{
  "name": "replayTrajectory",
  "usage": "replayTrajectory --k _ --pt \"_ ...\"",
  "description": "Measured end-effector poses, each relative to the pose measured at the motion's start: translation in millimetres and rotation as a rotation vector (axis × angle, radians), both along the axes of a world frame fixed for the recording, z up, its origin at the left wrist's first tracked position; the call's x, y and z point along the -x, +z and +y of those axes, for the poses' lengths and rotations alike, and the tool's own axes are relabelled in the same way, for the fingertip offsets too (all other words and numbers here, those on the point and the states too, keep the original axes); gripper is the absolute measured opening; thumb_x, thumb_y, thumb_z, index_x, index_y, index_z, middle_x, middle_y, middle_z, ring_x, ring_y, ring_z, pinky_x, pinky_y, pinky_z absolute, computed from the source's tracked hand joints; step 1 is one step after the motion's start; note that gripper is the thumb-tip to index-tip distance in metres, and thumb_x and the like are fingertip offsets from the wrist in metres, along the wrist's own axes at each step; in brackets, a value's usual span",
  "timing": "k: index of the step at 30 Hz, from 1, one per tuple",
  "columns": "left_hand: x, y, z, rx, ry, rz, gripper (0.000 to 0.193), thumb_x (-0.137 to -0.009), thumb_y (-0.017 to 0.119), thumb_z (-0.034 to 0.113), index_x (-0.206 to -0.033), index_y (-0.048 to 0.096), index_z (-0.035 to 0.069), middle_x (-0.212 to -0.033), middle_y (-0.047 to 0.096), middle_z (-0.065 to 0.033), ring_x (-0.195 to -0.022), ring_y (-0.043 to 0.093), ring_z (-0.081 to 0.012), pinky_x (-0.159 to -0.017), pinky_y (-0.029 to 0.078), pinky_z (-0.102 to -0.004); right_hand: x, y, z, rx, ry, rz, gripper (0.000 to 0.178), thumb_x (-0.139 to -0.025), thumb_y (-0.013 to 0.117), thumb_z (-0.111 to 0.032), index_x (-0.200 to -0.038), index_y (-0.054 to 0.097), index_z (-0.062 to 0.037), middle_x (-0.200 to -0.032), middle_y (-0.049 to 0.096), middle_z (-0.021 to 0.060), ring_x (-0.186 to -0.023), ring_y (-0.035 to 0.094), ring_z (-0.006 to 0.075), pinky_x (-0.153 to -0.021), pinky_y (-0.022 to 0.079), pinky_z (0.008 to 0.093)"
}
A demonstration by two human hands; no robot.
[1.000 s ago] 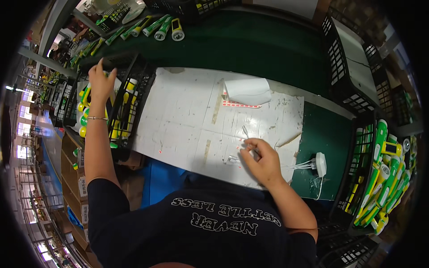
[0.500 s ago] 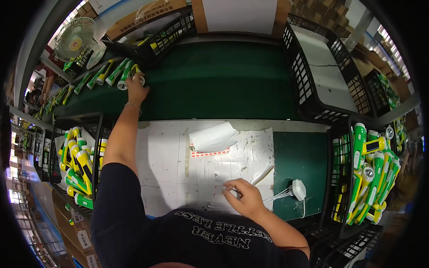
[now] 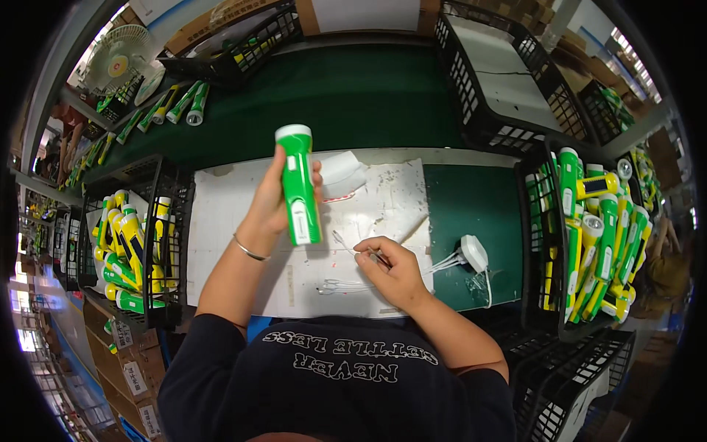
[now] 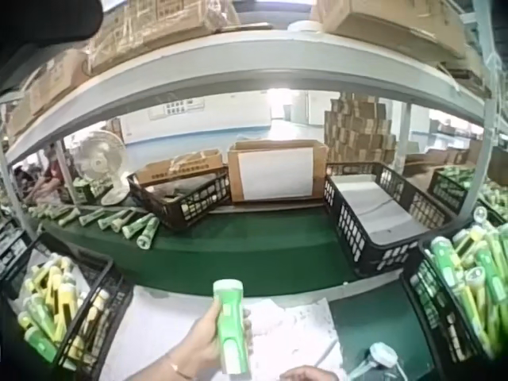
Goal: Picking up flashlights from a conveyor belt, switching them on to test the light beam functionality, and sorting them into bins.
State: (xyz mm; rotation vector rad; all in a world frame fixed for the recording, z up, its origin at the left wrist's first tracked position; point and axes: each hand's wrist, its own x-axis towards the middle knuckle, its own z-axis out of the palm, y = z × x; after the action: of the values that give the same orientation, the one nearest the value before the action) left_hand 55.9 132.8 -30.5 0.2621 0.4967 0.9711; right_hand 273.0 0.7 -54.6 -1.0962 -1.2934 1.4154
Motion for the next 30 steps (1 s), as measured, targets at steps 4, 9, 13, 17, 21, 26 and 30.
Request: replayTrajectory --k 4,9,13,17,21,26,30 --pt "-61 -16 -21 0.096 -0.015 0.114 0.041 -0.095 0.054 0.037 -0.106 0.051 -0.002 -0.091 0.056 -0.0102 -0.079 0.058 -0.0177 -0.066 0.053 -0.0323 -32 4 -15 0.032 -0.088 0.013 0.018 -0.090 0.062 -0.009 -0.105 0.061 0.0005 -0.087 0.058 -0.0033 -0.074 0.049 -0.0001 -0.065 0.039 0.0155" --pt "-81 -25 -40 0.026 -0.095 0.109 0.042 -0.096 0.052 0.040 -0.110 0.050 0.000 -0.092 0.055 -0.0091 -0.075 0.057 -0.0161 -0.061 0.053 -0.0299 -50 3 -37 -0.041 -0.136 -0.031 0.018 -0.090 0.063 -0.011 -0.104 0.061 -0.0001 -0.086 0.057 -0.0036 -0.072 0.048 -0.0002 -0.063 0.039 0.0157" --pt "-74 -22 -56 0.023 -0.067 0.177 0.043 -0.096 0.052 0.040 -0.109 0.050 -0.001 -0.093 0.054 -0.0097 -0.073 0.056 -0.0166 -0.058 0.052 -0.0297 -43 -4 -44 -0.080 -0.105 -0.063 0.020 -0.089 0.063 -0.015 -0.104 0.062 -0.0012 -0.084 0.056 -0.0038 -0.068 0.045 0.0002 -0.060 0.037 0.0160" --pt "-61 -18 -68 0.014 -0.045 0.172 0.041 -0.095 0.053 0.039 -0.110 0.049 0.000 -0.092 0.053 -0.0097 -0.073 0.055 -0.0165 -0.056 0.051 -0.0298 -27 -2 -40 -0.074 -0.069 -0.136 0.020 -0.092 0.058 -0.019 -0.099 0.061 -0.0009 -0.082 0.056 -0.0010 -0.068 0.046 0.0041 -0.062 0.040 0.0202" --pt "-47 -17 -71 -0.096 -0.064 0.207 0.037 -0.096 0.053 0.036 -0.112 0.049 0.003 -0.095 0.055 -0.0106 -0.073 0.058 -0.0183 -0.057 0.052 -0.0313 -14 15 -26 -0.361 -0.042 -0.347 0.021 -0.095 0.049 -0.017 -0.091 0.060 0.0009 -0.082 0.059 0.0122 -0.077 0.057 0.0220 -0.071 0.045 0.0308" --pt "-44 -12 -85 -0.330 0.016 0.383 0.036 -0.096 0.054 0.031 -0.117 0.046 0.003 -0.099 0.057 -0.0112 -0.074 0.060 -0.0192 -0.063 0.054 -0.0327 -2 36 -16 -0.826 -0.048 -0.939 0.011 -0.085 0.059 -0.020 -0.081 0.062 -0.0099 -0.072 0.057 0.0062 -0.061 0.061 0.0246 -0.050 0.048 0.0354" --pt "-55 -9 -102 -0.473 0.071 0.568 0.034 -0.099 0.048 0.033 -0.114 0.050 0.003 -0.097 0.060 -0.0103 -0.078 0.059 -0.0145 -0.068 0.052 -0.0293 6 40 -12 -1.035 -0.012 -1.171 0.014 -0.081 0.062 -0.020 -0.070 0.058 -0.0128 -0.065 0.053 0.0039 -0.053 0.059 0.0202 -0.044 0.046 0.0338"
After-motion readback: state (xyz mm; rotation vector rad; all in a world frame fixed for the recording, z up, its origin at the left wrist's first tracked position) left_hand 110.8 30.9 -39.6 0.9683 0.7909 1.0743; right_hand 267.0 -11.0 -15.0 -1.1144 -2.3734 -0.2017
